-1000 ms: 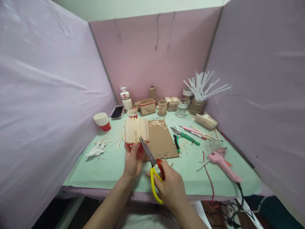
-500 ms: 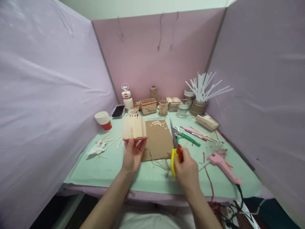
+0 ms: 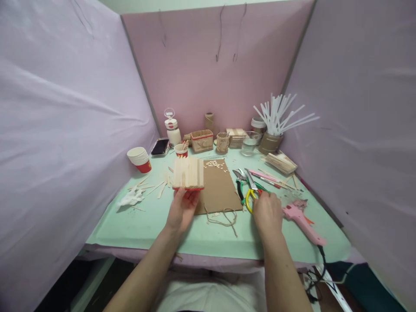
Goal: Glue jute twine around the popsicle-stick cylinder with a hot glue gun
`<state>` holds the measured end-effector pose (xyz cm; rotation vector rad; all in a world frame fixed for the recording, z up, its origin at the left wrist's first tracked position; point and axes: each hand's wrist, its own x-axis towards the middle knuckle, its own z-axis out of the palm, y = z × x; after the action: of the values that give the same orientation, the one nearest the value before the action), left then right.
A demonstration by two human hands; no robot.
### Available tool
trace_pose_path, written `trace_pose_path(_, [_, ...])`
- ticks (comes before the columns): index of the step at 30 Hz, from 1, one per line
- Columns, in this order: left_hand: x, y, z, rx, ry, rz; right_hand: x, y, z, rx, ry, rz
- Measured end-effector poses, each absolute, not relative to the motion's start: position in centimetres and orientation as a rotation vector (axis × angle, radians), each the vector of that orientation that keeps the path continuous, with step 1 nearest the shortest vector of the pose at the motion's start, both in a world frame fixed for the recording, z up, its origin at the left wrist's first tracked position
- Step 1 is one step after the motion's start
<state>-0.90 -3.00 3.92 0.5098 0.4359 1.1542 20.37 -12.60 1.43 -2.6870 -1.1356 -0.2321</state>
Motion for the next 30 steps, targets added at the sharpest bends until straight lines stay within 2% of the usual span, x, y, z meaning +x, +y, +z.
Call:
trace_pose_path(4, [-0.7,-3.2,3.9,0.571,0.436,1.133,19.0,-12.6,2.9,-2.333,-1.209,-0.183])
trace_pose_path(9, [-0.8,-3.3,4.1,0.733,0.293,0.982,14.4,-11.3,5.5,-1.368,-1.421,0.563])
trace_pose_path(11, [-1.1,-3.0,4.2,0.796,0.253,0.906,12.8,-10.4,6.1,-1.164,-1.414,0.697])
trace_pose_path(16, [-3.0,-1.2,4.3,1.019,0.323,0.917,11.5,-9.3,6.2,-1.146,-1.338,0.603])
trace_pose_path(22, [-4.6,-0.3,5.3,1.180,0.379,0.962,11.5,-10.1,6.0,-1.287,-1.411,0.311])
trace_pose_path(30, [-4.6,-1.7,6.0,1.274,0.341,1.029,10.9,-10.9,6.6,-1.263,-1.457,0.232])
